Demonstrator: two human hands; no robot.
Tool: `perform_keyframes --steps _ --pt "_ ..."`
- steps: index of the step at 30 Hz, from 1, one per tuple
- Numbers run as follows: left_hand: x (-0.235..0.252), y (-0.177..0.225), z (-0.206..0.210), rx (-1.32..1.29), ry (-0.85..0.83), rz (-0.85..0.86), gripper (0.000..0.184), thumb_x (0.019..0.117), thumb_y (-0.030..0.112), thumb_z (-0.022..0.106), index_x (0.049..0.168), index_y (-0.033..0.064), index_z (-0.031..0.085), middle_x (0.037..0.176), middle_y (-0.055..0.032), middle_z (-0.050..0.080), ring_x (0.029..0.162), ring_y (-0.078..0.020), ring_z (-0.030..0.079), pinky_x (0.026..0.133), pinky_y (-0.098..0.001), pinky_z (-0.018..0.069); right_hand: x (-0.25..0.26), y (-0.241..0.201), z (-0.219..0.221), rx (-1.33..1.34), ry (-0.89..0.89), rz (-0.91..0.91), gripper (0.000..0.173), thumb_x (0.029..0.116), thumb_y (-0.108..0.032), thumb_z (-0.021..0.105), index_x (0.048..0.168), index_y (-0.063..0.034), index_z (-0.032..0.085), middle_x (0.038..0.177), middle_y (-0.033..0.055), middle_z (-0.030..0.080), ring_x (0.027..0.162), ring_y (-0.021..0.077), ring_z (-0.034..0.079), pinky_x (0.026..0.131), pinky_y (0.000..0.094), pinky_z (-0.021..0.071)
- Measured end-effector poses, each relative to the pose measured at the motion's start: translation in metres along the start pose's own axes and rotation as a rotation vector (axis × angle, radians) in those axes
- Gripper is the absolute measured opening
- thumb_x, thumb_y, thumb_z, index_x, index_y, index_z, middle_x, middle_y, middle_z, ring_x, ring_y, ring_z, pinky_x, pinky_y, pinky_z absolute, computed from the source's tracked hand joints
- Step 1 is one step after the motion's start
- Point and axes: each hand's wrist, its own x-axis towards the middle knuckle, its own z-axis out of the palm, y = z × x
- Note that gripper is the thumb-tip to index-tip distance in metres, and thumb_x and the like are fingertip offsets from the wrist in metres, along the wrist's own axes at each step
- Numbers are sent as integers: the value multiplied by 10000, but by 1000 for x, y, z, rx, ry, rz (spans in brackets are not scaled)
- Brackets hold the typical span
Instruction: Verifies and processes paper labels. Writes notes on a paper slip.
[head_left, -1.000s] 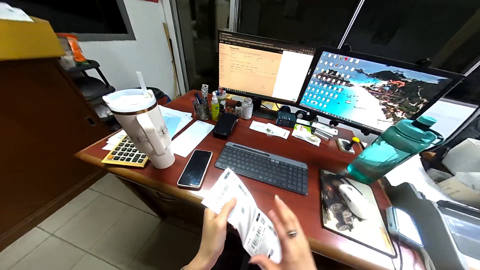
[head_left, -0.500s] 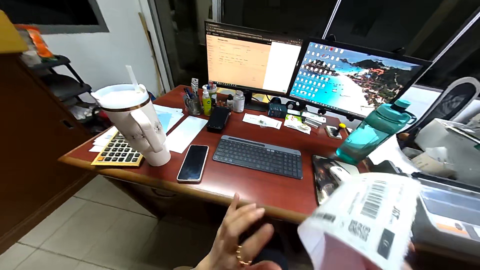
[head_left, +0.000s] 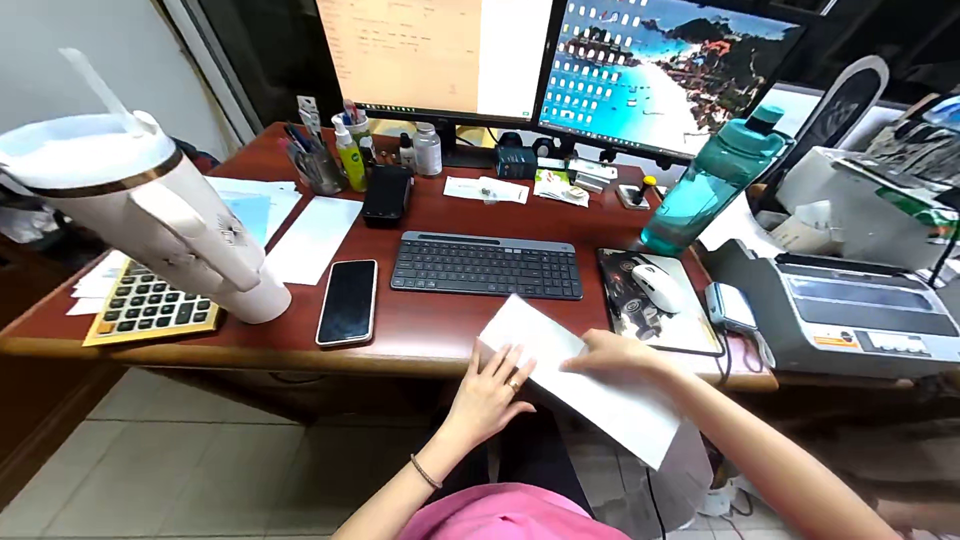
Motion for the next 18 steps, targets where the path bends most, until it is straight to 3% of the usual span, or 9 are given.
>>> perform_keyframes --steps 3,5,7,10,12,13,15,17,18 --pt "2 -7 5 20 35 -19 639 966 639 515 1451 230 591 1482 -95 582 1374 -347 544 1120 -762 266 -1 5 -2 -51 204 -99 525 986 -462 645 1110 47 688 935 213 688 884 330 661 831 560 506" --pt "4 -10 5 21 43 -36 636 964 647 511 1444 239 599 1475 -89 587 1373 -345 544 1124 -760 264 -1 16 -10 -122 540 -86 525 1016 -481 587 1131 23 682 888 219 701 838 396 692 767 615 542" --pt "6 -10 7 21 64 -39 625 960 648 514 1412 231 628 1454 -101 603 1355 -348 559 1131 -714 307 2 27 -27 -192 802 42 500 1037 -429 577 1201 41 629 929 289 681 872 499 680 731 675 525" --pt "8 -8 8 34 76 -26 607 960 630 531 1378 207 652 1424 -127 622 1327 -348 584 1121 -623 397 32 50 -48 -217 802 223 539 1035 -365 597 1384 31 490 1096 355 646 1009 568 650 788 708 507" --pt "10 -8 8 28 74 -25 593 955 617 550 1365 203 661 1413 -132 629 1318 -343 593 1109 -559 442 50 64 -50 -242 724 186 507 1037 -242 584 1488 -64 435 1133 356 644 1026 575 646 797 715 509" --pt "10 -8 8 21 75 -27 583 954 612 554 1355 204 669 1404 -136 636 1309 -344 600 1096 -542 463 55 68 -50 -240 694 140 478 1022 -161 560 1486 -100 466 1135 346 652 1039 566 645 813 715 501" --pt "11 -8 7 11 75 -35 566 956 605 555 1339 208 682 1391 -139 644 1300 -345 608 1079 -526 481 53 66 -50 -154 687 29 352 1008 -82 524 1347 -40 609 1094 320 683 1045 524 660 869 703 495" --pt "10 -9 8 -2 77 -43 557 959 604 549 1335 215 681 1390 -135 643 1307 -340 601 1083 -522 479 35 52 -44 86 764 -103 322 1044 -51 414 1225 29 668 1002 237 713 915 370 698 823 565 542" --pt "9 -9 8 -11 80 -48 561 958 604 554 1342 215 675 1396 -135 639 1313 -341 596 1086 -523 475 20 39 -39 263 773 -193 373 1056 -60 326 1260 23 627 966 165 698 826 253 675 748 452 555"
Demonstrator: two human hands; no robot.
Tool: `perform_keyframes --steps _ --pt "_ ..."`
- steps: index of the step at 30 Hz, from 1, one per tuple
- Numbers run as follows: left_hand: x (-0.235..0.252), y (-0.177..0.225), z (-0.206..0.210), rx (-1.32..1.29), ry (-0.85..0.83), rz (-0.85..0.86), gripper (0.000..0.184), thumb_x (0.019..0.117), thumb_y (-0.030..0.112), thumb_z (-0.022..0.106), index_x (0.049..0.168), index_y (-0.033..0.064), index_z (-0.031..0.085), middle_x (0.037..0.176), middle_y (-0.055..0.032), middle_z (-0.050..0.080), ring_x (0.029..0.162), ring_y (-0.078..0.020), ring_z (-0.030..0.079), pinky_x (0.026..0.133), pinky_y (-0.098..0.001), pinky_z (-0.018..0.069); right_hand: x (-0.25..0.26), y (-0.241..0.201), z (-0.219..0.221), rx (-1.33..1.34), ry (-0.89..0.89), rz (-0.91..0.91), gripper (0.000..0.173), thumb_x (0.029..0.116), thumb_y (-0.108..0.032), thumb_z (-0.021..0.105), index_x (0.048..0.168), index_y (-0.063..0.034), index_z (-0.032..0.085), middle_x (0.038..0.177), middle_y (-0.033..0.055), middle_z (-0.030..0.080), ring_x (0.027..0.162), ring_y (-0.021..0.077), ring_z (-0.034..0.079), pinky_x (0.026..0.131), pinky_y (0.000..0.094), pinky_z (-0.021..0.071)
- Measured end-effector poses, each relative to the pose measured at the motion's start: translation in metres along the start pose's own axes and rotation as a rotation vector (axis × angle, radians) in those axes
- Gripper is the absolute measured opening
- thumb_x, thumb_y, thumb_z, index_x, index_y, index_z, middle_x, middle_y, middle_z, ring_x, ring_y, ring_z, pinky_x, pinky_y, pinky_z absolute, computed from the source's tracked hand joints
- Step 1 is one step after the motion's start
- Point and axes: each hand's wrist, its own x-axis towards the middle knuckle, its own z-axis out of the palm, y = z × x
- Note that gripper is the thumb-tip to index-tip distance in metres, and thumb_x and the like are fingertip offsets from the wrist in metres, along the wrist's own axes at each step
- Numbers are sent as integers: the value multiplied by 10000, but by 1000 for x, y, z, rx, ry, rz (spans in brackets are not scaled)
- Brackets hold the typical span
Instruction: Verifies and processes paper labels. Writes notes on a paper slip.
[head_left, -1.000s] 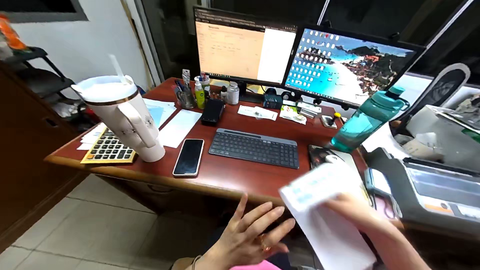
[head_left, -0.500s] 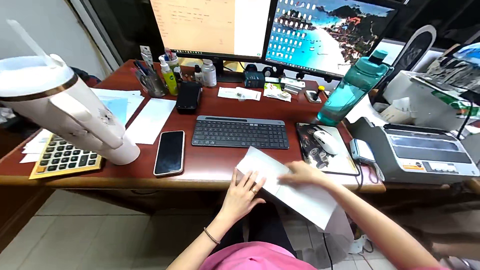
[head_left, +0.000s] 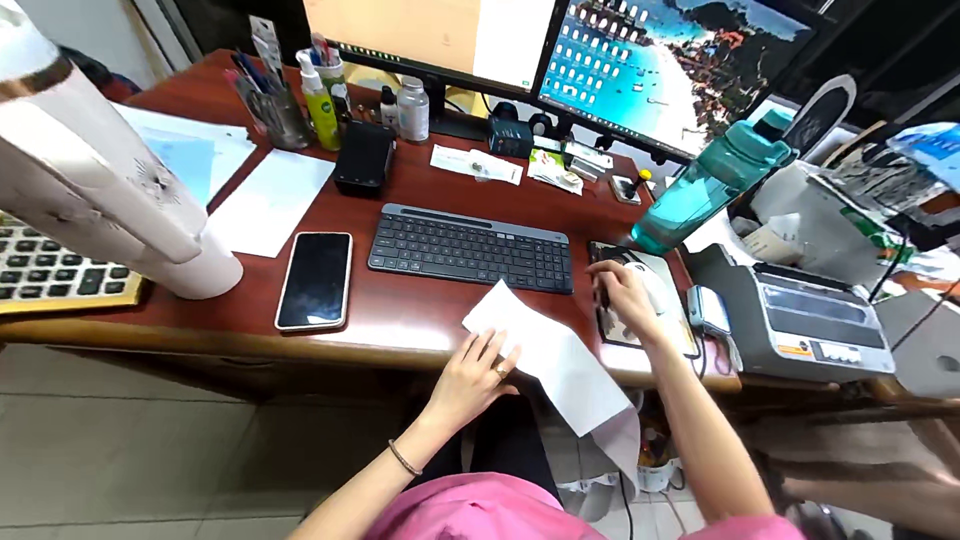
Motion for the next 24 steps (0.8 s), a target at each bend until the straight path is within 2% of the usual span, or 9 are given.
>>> perform_keyframes --steps 4,7,9,11,13,15,18,20,24 --pt "-1 3 2 -56 16 -15 560 982 567 545 1380 185 644 1420 -157 620 1324 -358 586 1092 -549 464 -29 -44 5 380 -91 -284 466 959 -57 421 1418 -101 482 1196 51 697 1003 107 673 846 290 561" --pt "-3 3 0 -63 28 -37 536 1000 570 507 1371 211 654 1401 -173 628 1319 -370 588 1099 -563 452 -24 -62 46 315 35 -528 151 915 -133 730 982 -36 636 809 26 665 666 73 631 594 224 552" --pt "-6 4 -2 -32 39 -79 534 985 611 502 1379 283 650 1414 -204 606 1346 -407 552 1119 -587 423 -26 -68 78 470 10 -468 312 1039 -214 547 769 -67 599 587 -19 514 465 35 459 441 184 397" --pt "-8 3 -5 -6 19 -125 530 954 631 538 1392 347 630 1445 -237 566 1373 -466 500 1131 -621 388 -29 -69 99 675 -141 -244 554 1106 -490 251 1003 -104 635 601 -43 526 469 23 482 461 179 438" --pt "-12 2 -9 12 -10 -147 544 926 622 598 1403 363 620 1467 -259 538 1391 -474 476 1137 -636 369 -29 -67 106 790 -281 -87 691 1069 -603 145 1352 -143 576 911 -6 723 727 46 677 698 221 579" --pt "-15 -1 -14 21 -28 -140 553 924 617 609 1413 359 612 1478 -260 527 1406 -446 474 1147 -636 361 -31 -61 113 835 -294 -66 472 1109 -400 306 1361 -112 581 1141 44 737 912 94 723 827 257 595" --pt "-22 -7 -22 4 -67 -123 563 940 628 570 1437 365 590 1522 -252 485 1451 -413 431 1173 -656 307 -33 -51 124 797 -175 -126 53 975 -133 646 1005 -135 602 809 7 665 616 59 616 569 201 535" --pt "-26 -12 -24 -1 -67 -103 573 936 636 570 1445 373 579 1527 -252 477 1460 -407 419 1178 -662 287 -31 -51 126 765 -161 -149 186 915 -87 716 828 -132 558 630 -7 592 463 47 530 434 183 460" --pt "-29 -16 -26 -32 -57 -85 572 945 622 571 1456 367 567 1538 -235 471 1478 -383 399 1203 -623 278 -32 -61 129 606 -175 -159 265 900 -55 713 690 -97 556 553 -8 529 434 44 477 410 177 405"
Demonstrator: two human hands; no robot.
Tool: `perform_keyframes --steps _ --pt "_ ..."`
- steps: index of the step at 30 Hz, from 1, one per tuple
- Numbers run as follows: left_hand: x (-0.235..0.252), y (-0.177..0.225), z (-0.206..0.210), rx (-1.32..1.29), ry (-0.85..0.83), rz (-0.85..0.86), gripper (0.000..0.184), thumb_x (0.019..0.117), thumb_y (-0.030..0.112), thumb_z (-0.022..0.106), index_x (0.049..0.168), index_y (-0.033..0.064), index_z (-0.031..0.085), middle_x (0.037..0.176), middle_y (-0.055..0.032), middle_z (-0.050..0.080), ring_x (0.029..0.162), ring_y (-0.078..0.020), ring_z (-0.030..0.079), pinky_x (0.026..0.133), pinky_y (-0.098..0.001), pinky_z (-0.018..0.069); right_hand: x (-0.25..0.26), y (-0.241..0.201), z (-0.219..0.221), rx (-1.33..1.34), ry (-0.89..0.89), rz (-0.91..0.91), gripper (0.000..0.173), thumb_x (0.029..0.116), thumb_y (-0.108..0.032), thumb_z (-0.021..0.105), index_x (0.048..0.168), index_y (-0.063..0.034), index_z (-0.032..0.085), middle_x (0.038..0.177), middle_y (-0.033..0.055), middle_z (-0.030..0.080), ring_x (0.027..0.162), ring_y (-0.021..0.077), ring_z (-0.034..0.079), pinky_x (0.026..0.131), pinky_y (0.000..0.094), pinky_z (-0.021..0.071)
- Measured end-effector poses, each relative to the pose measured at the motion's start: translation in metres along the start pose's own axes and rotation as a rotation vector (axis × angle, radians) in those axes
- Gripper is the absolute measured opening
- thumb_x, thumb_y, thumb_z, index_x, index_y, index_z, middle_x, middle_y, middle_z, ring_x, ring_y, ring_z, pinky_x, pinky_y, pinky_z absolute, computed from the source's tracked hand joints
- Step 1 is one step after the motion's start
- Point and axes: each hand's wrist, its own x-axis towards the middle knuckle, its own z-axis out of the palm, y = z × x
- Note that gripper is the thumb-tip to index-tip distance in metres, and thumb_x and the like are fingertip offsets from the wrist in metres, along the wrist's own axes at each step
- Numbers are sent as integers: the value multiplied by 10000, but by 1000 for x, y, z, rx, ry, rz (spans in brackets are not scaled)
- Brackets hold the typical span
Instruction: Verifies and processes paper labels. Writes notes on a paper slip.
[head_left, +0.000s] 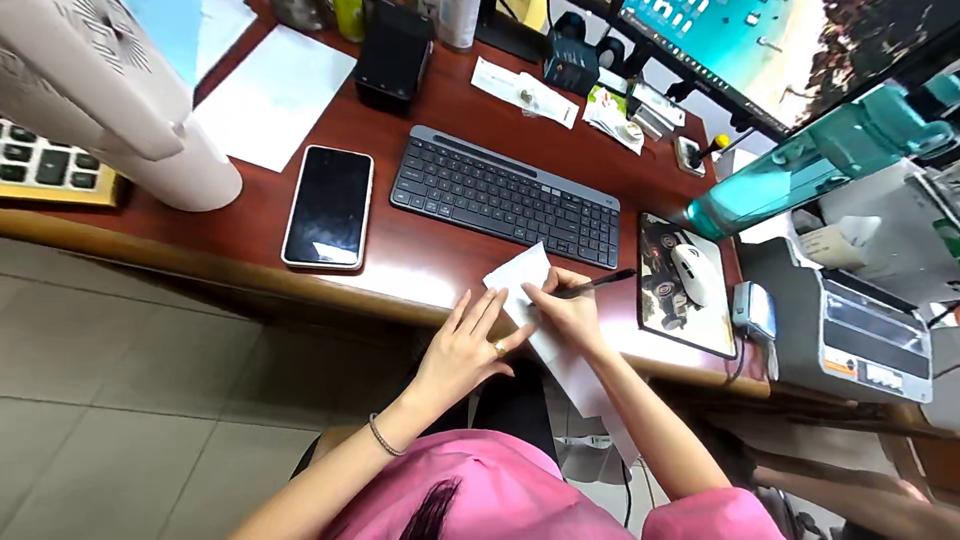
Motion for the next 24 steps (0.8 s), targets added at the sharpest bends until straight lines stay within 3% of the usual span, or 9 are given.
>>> perform_keyframes --steps 9,15,24 --pt "1 2 4 28 10 -32 525 960 650 506 1402 389 615 1507 -210 520 1451 -367 446 1181 -602 319 11 9 6 -213 -50 -106 301 867 -34 680 621 -88 515 538 -21 477 462 42 435 435 197 343" --pt "1 1 3 33 9 -27 538 962 652 493 1413 382 608 1477 -224 544 1410 -372 496 1155 -602 353 13 9 7 -204 -38 -108 287 858 -28 680 623 -86 526 543 -32 479 473 25 442 448 180 355" --pt "1 2 2 58 2 -21 541 958 650 504 1425 391 592 1485 -220 537 1414 -371 490 1157 -598 350 11 11 5 -226 -30 -119 292 841 -26 667 605 -93 509 532 -36 472 464 21 434 442 179 345"
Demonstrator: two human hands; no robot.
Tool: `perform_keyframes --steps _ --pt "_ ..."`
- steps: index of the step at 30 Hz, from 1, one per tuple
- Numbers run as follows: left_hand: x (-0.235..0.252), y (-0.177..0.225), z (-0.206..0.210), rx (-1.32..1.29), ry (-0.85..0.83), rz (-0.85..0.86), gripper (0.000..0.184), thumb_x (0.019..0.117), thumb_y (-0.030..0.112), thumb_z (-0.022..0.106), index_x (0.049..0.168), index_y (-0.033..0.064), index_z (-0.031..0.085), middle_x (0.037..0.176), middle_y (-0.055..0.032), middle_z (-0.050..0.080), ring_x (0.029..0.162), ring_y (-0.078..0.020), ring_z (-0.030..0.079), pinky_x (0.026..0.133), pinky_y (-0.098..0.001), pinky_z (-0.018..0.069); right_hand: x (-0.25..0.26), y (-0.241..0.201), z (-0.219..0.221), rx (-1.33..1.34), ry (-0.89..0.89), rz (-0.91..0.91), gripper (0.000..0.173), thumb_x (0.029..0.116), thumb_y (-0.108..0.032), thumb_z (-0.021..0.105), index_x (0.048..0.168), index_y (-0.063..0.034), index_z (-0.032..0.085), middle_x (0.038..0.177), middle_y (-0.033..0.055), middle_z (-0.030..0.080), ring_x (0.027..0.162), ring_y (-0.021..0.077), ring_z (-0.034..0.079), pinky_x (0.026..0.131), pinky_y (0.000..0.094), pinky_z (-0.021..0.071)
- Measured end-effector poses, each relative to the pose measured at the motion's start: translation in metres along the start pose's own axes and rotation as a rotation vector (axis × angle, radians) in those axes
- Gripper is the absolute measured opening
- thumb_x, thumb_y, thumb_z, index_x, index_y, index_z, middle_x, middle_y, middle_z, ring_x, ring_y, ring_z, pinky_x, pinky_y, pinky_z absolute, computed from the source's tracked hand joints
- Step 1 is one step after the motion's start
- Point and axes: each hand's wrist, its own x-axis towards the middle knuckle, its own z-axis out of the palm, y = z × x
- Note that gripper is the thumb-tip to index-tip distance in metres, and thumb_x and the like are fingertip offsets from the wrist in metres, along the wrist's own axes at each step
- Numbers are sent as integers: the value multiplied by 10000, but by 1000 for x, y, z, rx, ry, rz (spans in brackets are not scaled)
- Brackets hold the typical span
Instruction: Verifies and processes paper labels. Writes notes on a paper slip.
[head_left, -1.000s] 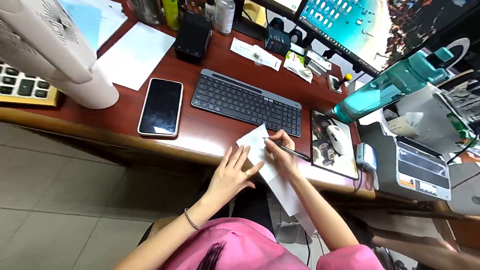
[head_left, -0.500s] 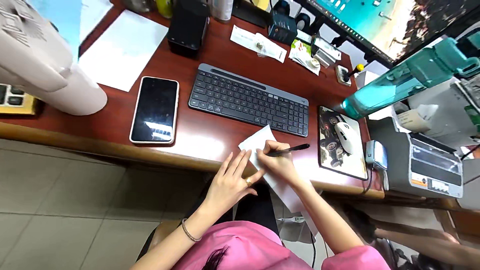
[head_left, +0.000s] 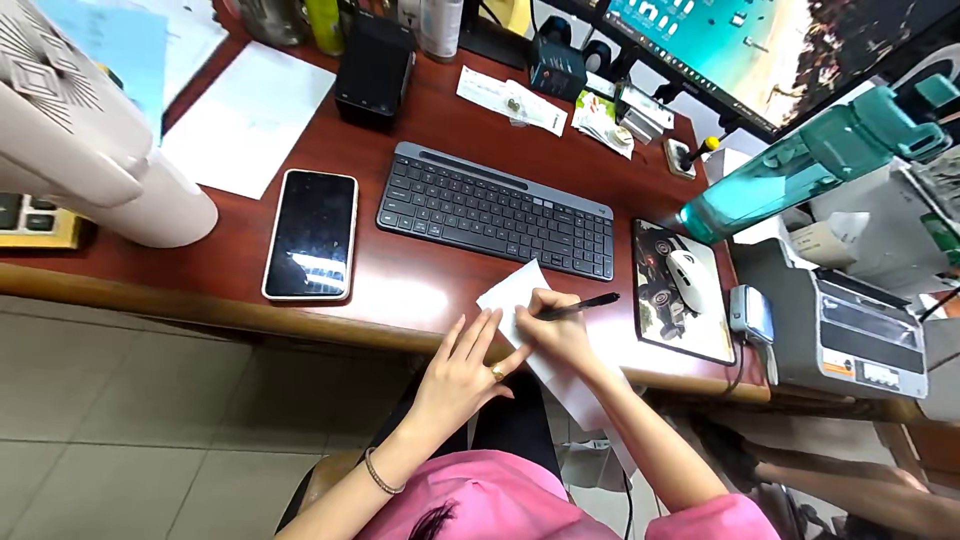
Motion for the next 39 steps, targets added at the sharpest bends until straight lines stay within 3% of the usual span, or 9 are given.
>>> perform_keyframes --steps 39 --pt "0 1 0 -13 12 -10 547 953 649 518 1433 393 577 1501 -218 526 1390 -378 520 1126 -615 381 0 3 2 -66 151 35 311 821 -10 648 586 -111 470 528 -49 431 471 22 406 458 187 323"
